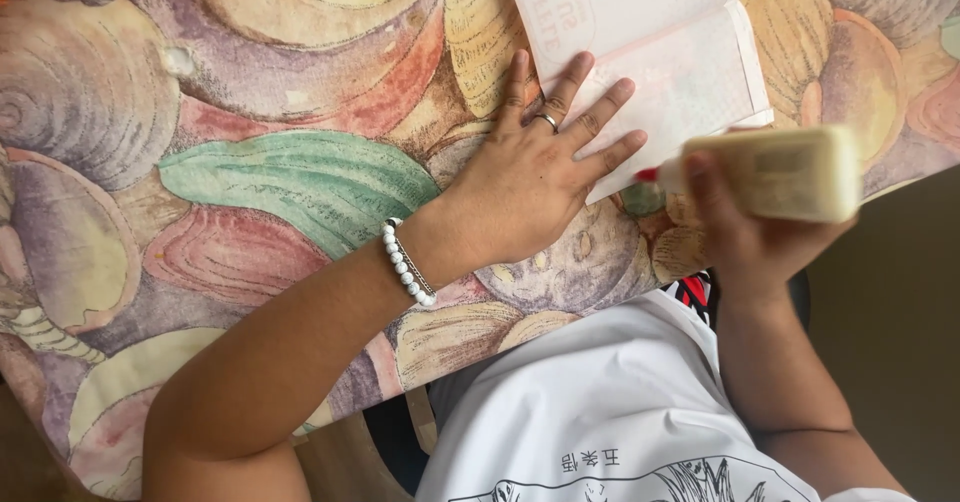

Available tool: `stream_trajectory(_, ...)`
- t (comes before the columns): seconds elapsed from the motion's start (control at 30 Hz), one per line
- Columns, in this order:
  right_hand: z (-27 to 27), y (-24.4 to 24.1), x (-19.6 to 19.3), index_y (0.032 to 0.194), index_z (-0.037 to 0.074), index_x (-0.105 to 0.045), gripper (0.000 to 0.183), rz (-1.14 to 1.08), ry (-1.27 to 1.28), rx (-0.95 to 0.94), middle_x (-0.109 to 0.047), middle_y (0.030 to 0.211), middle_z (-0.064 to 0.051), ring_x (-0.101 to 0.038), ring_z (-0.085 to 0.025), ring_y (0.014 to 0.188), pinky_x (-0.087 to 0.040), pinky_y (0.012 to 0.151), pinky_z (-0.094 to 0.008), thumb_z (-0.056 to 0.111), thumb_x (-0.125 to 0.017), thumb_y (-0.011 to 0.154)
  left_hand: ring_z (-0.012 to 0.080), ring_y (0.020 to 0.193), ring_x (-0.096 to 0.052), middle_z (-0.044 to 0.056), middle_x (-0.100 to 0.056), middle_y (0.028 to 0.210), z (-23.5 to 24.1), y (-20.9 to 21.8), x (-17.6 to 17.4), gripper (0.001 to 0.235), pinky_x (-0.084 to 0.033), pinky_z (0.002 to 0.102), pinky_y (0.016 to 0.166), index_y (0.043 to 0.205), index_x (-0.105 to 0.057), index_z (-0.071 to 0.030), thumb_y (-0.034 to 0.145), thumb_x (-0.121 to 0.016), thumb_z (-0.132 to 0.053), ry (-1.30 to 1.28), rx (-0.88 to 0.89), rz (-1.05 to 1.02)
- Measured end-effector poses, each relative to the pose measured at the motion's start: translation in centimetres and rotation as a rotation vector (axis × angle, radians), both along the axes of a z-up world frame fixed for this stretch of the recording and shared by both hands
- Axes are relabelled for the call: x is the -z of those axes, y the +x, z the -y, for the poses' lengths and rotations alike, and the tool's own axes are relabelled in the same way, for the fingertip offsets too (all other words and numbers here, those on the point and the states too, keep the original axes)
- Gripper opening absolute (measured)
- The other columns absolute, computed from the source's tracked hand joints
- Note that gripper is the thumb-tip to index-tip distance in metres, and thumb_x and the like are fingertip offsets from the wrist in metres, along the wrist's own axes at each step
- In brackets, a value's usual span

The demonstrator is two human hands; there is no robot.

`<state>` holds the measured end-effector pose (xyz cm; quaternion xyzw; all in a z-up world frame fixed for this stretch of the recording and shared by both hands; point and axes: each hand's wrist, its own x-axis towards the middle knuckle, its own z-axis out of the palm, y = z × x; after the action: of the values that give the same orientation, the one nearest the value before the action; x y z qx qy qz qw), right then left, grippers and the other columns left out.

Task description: Applying glue to paper templates and folding them to assemble paper bags at a workstation.

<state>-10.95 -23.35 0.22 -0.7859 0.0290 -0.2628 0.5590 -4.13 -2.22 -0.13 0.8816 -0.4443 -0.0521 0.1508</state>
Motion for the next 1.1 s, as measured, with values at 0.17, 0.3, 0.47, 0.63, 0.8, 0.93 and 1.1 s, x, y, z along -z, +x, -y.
stream_trajectory(0.17, 2.9, 0.9, 1.6, 0.111, -0.001, -0.052, 0.037, 0.143, -0.01, 0.0, -0.061, 0.11, -0.02, -0.068, -0.035, 0.099, -0.071, 0.088, -0.051, -0.003, -0.087, 0.1, 0.044, 0.154, 0.001, 0.01, -0.013, 0.17, 0.0, 0.1, -0.4, 0.058, 0.006, 0.076, 0.117, 0.161, -0.032, -0.028, 0.103, -0.041, -0.032, 0.056, -0.005, -0.025)
stream_trajectory(0.3, 0.0, -0.6, 0.1, 0.104, -0.006, -0.065, 0.027, -0.028, -0.041, -0.023, -0.069, 0.104, -0.02, -0.071, -0.028, 0.093, -0.065, 0.083, -0.038, 0.004, -0.088, 0.095, 0.0467, 0.154, -0.007, 0.012, -0.019, 0.168, 0.0, -0.1, 0.3, 0.057, -0.001, 0.079, 0.117, 0.159, -0.041, -0.025, 0.103, -0.048, -0.034, -0.029, -0.006, 0.021)
stream_trajectory(0.47, 2.9, 0.8, 0.8, 0.103, -0.009, -0.063, 0.032, 0.095, -0.073, 0.057, -0.069, 0.106, -0.025, -0.072, -0.034, 0.094, -0.068, 0.081, -0.044, 0.0, -0.092, 0.097, 0.0464, 0.154, -0.007, 0.012, -0.021, 0.169, -0.1, -0.1, -0.1, 0.055, 0.0, 0.079, 0.117, 0.159, -0.042, -0.025, 0.104, -0.046, -0.031, -0.03, -0.004, 0.023)
stream_trajectory(0.63, 6.5, 1.7, 1.9, 0.101, -0.011, -0.066, 0.025, 0.158, -0.193, 0.073, -0.068, 0.1, -0.023, -0.073, -0.038, 0.094, -0.067, 0.088, -0.05, -0.002, -0.087, 0.111, 0.047, 0.154, -0.01, 0.013, -0.022, 0.168, -0.1, 0.0, -0.2, 0.054, -0.001, 0.078, 0.117, 0.159, -0.042, -0.024, 0.105, -0.045, -0.031, -0.016, 0.001, 0.038)
stream_trajectory(0.8, 2.9, 0.7, 1.8, 0.104, 0.0, -0.062, 0.027, 0.067, 0.123, -0.004, -0.069, 0.11, -0.018, -0.073, -0.031, 0.099, -0.072, 0.089, -0.045, 0.005, -0.087, 0.096, 0.0454, 0.155, -0.004, 0.012, -0.016, 0.17, 0.0, 0.1, -0.6, 0.056, 0.003, 0.075, 0.118, 0.161, -0.035, -0.028, 0.105, -0.041, -0.035, 0.041, 0.004, -0.007)
stream_trajectory(0.93, 5.6, 1.1, 2.8, 0.105, -0.006, -0.067, 0.023, 0.055, 0.035, 0.004, -0.072, 0.106, -0.02, -0.075, -0.032, 0.094, -0.071, 0.087, -0.042, 0.003, -0.087, 0.099, 0.0436, 0.155, 0.0, 0.011, -0.014, 0.17, -0.2, 0.1, -0.7, 0.057, 0.005, 0.075, 0.118, 0.162, -0.033, -0.027, 0.106, -0.041, -0.034, 0.034, 0.017, -0.027)
stream_trajectory(1.1, 8.3, 3.1, 1.3, 0.107, -0.012, -0.058, 0.029, 0.233, -0.204, 0.069, -0.064, 0.097, -0.026, -0.07, -0.041, 0.091, -0.066, 0.082, -0.055, -0.008, -0.087, 0.107, 0.046, 0.154, -0.005, 0.014, -0.021, 0.169, -0.3, 0.0, -0.6, 0.055, 0.001, 0.078, 0.117, 0.159, -0.042, -0.023, 0.105, -0.046, -0.03, -0.028, 0.009, 0.005)
